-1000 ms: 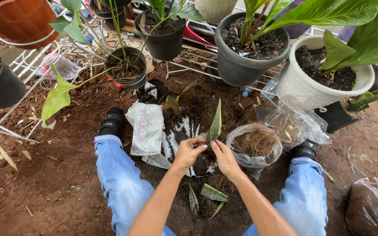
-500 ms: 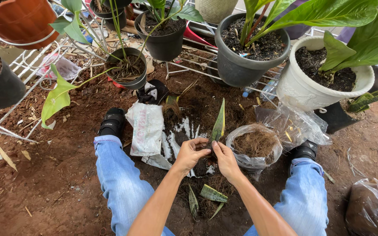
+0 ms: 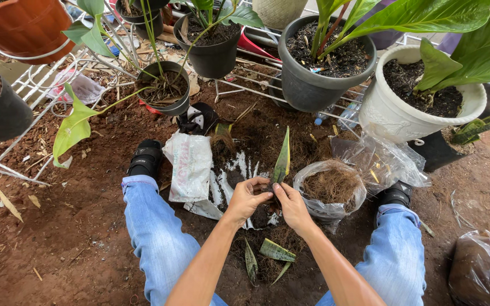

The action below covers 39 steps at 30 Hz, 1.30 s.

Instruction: The person sits on the ground and works on snake plant leaves, holding each leaf and pulling or trimming away the root material at its base, setting processed leaves aside on the soil. A bag of dry roots and a white sack sit nearby as they handle the leaves one at a time.

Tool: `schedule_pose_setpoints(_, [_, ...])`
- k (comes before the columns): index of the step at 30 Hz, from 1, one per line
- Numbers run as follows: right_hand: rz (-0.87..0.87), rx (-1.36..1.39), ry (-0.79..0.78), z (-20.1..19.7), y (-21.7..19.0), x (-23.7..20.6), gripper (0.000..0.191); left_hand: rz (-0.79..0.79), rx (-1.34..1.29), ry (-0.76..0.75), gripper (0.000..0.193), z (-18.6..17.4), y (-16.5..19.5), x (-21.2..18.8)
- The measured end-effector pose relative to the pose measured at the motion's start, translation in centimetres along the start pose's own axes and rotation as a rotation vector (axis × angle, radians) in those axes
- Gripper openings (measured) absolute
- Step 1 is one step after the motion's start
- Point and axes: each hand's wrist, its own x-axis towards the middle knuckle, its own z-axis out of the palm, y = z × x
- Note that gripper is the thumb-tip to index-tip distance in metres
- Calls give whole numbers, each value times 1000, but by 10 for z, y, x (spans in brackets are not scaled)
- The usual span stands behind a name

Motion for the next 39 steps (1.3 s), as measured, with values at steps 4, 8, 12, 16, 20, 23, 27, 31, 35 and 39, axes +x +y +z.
schedule_pose_setpoints(4, [85, -4, 39, -4, 4, 0, 43, 29, 65, -38, 39, 2, 4, -2])
schedule_pose_setpoints(8, [120, 39, 58, -7, 15, 5, 38, 21, 177, 8, 40, 8, 3, -5])
schedule_pose_setpoints(12, [187, 77, 107, -13, 25, 9, 36, 8, 216, -13, 43, 11, 9, -6])
schedule_pose_setpoints(16, [225, 167, 111, -15, 26, 11, 32, 58, 227, -74, 52, 14, 22, -9])
schedule_pose_setpoints(20, [213, 246, 101, -15, 21, 10, 32, 101, 294, -52, 56, 20, 28, -17])
schedule_pose_setpoints(23, [177, 168, 90, -16, 17, 7, 33, 100, 316, -33, 51, 21, 28, -16])
schedule_pose_setpoints(27, [177, 159, 61, -11, 10, 4, 35, 127, 273, -43, 50, 21, 24, -15])
schedule_pose_setpoints(31, [186, 206, 48, -5, 3, 4, 38, 114, 334, -22, 49, 18, 23, -14])
schedule_pose_setpoints(35, [109, 19, 31, -4, 4, 3, 41, 89, 378, 13, 49, 17, 24, -14])
schedule_pose_setpoints(39, [59, -53, 42, -2, 13, 4, 40, 75, 352, 29, 49, 17, 23, -13])
